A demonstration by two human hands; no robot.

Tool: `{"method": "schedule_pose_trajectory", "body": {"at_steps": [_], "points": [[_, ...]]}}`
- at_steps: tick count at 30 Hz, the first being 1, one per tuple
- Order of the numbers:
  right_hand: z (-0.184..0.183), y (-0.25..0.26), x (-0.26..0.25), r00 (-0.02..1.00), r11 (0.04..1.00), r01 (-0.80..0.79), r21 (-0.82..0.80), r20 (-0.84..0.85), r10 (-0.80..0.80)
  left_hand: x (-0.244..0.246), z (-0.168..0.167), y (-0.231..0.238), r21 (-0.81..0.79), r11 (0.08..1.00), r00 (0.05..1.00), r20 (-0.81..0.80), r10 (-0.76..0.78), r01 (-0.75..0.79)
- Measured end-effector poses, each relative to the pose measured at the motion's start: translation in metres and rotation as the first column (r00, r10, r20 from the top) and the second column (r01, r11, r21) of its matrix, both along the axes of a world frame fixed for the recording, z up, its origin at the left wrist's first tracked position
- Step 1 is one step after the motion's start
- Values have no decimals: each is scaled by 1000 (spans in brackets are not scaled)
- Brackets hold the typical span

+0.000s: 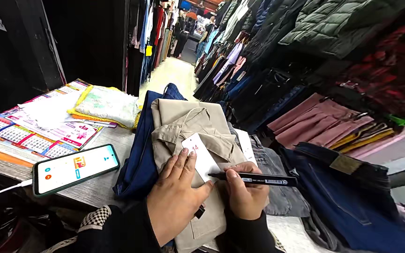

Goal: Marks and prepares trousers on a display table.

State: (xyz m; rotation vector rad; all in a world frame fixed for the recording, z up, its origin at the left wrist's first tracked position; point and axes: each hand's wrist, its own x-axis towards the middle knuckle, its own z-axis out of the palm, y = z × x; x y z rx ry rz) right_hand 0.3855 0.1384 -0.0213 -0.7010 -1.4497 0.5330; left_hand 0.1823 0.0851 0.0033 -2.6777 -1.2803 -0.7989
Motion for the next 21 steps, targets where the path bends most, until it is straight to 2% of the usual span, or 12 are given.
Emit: {"method": "schedule_pose_trajectory", "body": {"at_steps": [3, 8, 21], "points": [[-2, 0, -1, 998, 998, -34, 52, 53, 32, 2, -2, 1, 36, 999, 1000, 19, 7, -8], [0, -1, -3, 989, 995, -85, 49, 127, 78, 2, -2, 0, 56, 998, 1000, 11, 10, -11], [-2, 0, -1, 993, 999, -30, 31, 117, 26, 1, -4, 1, 69, 998, 1000, 9, 11, -12]]}}
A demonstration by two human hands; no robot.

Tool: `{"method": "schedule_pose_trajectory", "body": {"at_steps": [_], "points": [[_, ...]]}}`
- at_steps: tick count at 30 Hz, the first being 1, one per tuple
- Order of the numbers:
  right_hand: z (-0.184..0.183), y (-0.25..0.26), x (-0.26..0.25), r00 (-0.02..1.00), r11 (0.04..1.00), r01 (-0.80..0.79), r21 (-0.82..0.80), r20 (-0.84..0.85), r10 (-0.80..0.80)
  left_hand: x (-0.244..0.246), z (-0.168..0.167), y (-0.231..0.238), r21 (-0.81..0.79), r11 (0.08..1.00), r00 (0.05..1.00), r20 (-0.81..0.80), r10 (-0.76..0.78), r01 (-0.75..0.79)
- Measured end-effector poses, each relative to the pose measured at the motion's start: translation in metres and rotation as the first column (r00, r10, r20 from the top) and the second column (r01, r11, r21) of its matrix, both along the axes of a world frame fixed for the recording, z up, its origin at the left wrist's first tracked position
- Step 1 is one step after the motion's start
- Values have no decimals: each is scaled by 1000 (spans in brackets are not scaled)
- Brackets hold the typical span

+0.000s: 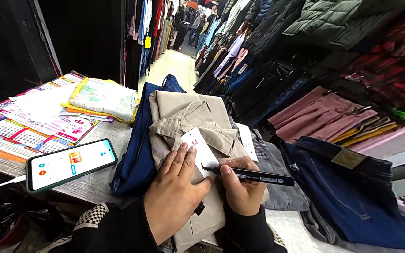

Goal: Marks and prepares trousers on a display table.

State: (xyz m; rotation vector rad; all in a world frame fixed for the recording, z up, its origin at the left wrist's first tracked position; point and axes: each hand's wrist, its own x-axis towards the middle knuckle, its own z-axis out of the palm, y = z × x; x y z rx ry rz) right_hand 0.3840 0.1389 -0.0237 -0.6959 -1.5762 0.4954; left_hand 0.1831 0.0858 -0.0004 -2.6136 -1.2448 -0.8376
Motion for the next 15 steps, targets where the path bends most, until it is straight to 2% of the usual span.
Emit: {"method": "schedule_pose_trajectory", "body": {"at_steps": [9, 12, 15], "points": [[-3, -3, 5, 1000, 999, 25, 41, -9, -25, -2, 3, -1, -55, 998, 1000, 3, -21, 21], [-3, -4, 4, 1000, 999, -25, 45, -11, 25, -2, 3, -1, -25, 1000, 1000, 6, -18, 18], [-3, -4, 3, 999, 999, 11, 38, -33, -10, -2, 2, -1, -25, 1000, 1000, 7, -19, 19]]}}
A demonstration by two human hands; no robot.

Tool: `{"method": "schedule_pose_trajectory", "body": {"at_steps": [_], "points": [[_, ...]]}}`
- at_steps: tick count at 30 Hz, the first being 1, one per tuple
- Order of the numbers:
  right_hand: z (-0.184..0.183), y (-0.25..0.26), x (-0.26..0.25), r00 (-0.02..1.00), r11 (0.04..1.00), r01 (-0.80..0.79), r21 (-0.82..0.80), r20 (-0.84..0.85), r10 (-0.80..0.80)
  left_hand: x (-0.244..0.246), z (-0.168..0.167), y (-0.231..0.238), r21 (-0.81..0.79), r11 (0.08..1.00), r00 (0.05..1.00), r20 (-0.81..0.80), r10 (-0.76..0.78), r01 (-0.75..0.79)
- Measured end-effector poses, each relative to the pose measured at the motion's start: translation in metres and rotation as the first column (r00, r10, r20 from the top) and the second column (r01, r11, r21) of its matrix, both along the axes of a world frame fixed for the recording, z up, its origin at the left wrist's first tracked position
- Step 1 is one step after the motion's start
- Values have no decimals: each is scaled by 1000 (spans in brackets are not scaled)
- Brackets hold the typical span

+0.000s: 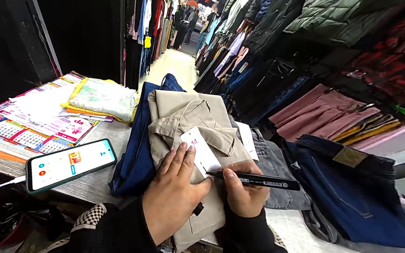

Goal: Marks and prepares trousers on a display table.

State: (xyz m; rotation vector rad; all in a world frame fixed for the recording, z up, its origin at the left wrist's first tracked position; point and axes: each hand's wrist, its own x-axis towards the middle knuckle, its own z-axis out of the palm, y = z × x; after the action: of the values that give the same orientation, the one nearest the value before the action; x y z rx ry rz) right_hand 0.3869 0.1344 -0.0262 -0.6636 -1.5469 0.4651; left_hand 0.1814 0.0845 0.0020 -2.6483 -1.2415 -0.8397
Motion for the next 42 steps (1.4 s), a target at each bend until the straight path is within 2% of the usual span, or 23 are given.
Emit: {"method": "schedule_pose_trajectory", "body": {"at_steps": [3, 7, 15, 20, 25, 29, 34, 42], "points": [[0, 1, 2, 997, 997, 67, -27, -24, -68, 0, 0, 0, -10, 1000, 1000, -22, 8, -8], [-1, 3, 3, 996, 998, 57, -10, -66, -58, 0, 0, 0, -1, 1000, 1000, -20, 3, -3], [2, 3, -3, 999, 998, 31, -56, 21, -29, 0, 0, 0, 5, 1000, 1000, -23, 1, -1], [-1, 3, 1, 994, 994, 106, 5, 3, -106, 0, 1, 0, -17, 1000, 999, -35, 2, -2], [-2, 5, 4, 982, 982, 188, -15, -24, -188, 0, 1, 0, -19, 1000, 1000, -23, 0, 0], [-2, 5, 3, 987, 989, 146, 4, -63, -146, 0, 1, 0, -9, 1000, 1000, -26, 2, -2], [2, 4, -3, 993, 993, 116, -36, -6, -116, 0, 1, 1, -4, 1000, 1000, -26, 1, -1], [-4, 4, 8, 980, 979, 198, 49, -45, -196, -1, 2, 0, -30, 1000, 999, -49, 4, -5]]}}
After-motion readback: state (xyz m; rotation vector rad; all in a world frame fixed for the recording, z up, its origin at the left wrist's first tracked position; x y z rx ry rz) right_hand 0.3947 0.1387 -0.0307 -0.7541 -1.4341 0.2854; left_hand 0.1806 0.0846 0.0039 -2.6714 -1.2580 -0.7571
